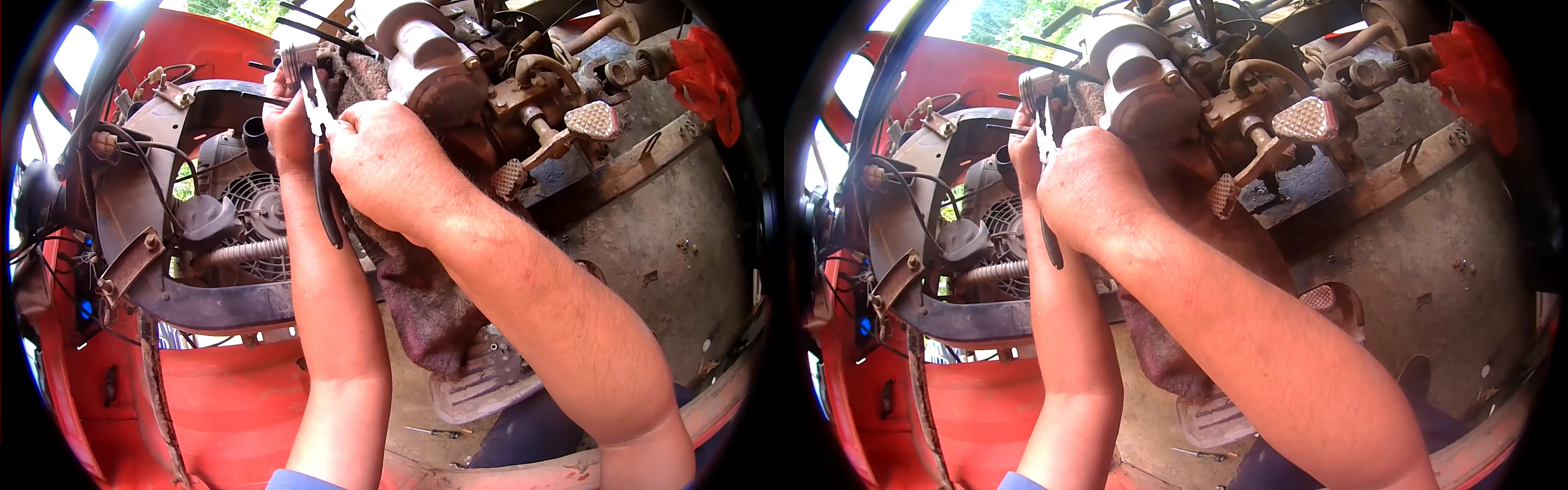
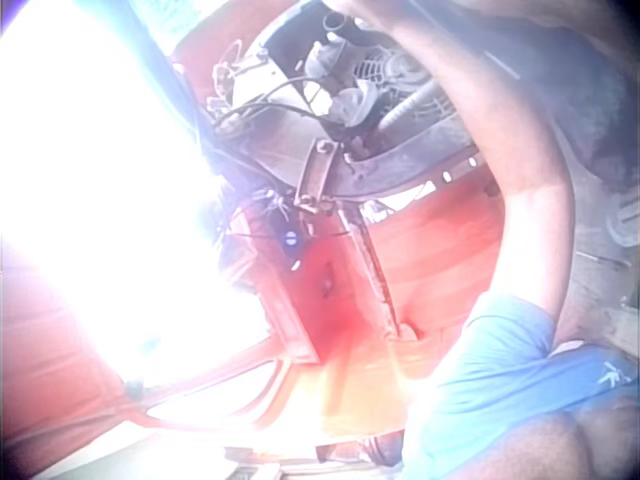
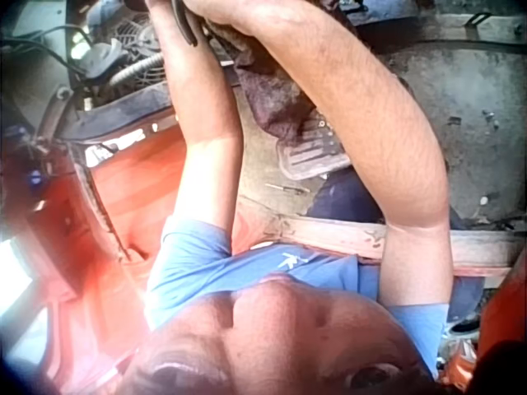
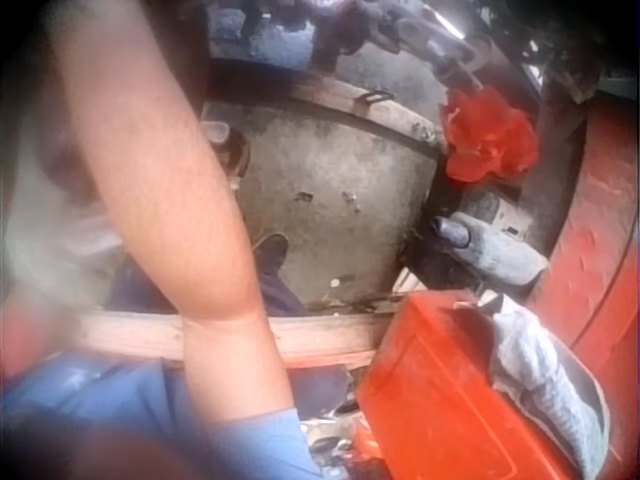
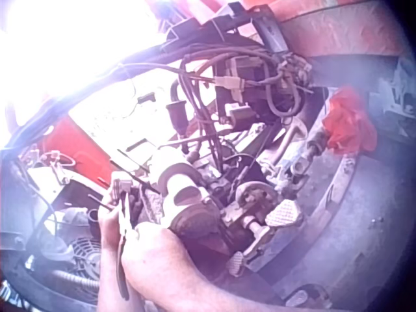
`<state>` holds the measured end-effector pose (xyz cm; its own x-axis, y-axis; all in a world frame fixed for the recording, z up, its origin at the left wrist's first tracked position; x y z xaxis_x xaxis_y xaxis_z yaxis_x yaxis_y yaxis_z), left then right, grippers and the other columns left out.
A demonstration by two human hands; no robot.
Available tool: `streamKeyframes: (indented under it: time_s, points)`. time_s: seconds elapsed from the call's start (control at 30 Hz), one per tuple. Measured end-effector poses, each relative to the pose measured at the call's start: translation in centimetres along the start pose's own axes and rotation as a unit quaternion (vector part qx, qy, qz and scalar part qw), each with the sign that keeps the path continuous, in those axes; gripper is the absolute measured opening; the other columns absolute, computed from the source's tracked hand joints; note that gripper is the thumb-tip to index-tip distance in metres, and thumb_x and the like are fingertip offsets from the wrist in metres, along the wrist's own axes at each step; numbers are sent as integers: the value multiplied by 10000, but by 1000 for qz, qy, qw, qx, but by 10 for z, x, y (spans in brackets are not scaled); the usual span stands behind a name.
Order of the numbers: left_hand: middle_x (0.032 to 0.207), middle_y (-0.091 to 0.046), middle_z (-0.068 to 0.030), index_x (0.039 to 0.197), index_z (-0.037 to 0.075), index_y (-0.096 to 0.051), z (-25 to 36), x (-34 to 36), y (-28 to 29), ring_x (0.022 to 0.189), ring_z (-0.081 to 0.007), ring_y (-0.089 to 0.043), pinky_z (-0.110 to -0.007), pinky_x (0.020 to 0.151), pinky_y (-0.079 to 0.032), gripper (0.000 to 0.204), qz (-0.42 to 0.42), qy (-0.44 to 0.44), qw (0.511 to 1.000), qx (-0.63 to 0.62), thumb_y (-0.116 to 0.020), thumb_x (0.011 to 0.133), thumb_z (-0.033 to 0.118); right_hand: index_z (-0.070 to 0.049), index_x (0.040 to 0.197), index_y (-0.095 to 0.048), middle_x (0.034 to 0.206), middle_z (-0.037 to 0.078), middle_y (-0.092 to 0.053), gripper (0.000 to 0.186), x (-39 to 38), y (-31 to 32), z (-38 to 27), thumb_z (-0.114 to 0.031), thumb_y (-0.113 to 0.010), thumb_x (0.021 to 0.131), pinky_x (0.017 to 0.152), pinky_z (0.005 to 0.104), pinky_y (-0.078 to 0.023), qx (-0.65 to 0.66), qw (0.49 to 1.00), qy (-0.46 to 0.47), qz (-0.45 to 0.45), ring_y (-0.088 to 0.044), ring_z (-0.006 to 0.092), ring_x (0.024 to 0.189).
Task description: The person assembles a motorcycle engine component, first by hand and then using pliers to install a small circular metal ring on a piston.
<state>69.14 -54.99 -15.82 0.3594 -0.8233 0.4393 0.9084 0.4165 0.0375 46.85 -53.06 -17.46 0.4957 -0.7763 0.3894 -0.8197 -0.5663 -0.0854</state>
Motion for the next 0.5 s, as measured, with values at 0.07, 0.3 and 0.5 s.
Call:
streamKeyframes:
  time_s: [0.07, 0.3, 0.5]
  points:
    - [1158, -721, -126, 1310, -26, -599, 0, -2, 0, 979, -173, -732, -289, 852, -602, 327, -3, 4, 1000, -10, -592, 982, -30, 77, 882, -678, 780, 211, -677, 325, 0, -1, 2, -189, -542, 1011, 709, 417, -521, 24, 1000, 7, -4, -644, 301, 709]
    - [1108, -716, -96, 1267, -17, -608, 2, -3, -11, 940, -169, -733, -273, 793, -602, 314, 9, 2, 999, -32, -615, 955, -54, 64, 885, -677, 783, 192, -674, 319, 2, -4, 7, -196, -541, 1010, 673, 411, -510, 53, 998, -23, -25, -617, 267, 690]
    - [1152, -716, -111, 1292, -19, -607, 1, -3, -6, 965, -179, -734, -281, 833, -600, 352, -1, -2, 999, -51, -613, 944, -72, 57, 909, -670, 744, 141, -644, 332, 4, -4, -12, -223, -534, 1025, 619, 392, -486, 17, 993, -115, -13, -562, 203, 639]
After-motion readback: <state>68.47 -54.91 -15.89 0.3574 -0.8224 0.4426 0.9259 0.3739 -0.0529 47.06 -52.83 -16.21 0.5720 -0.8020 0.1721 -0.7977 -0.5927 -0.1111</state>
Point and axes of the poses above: each hand's wrist, its own x-axis towards the middle knuckle, its own y-axis out of the back of the hand, z = x × y, the point moved 2 cm from there along x, towards the middle knuckle
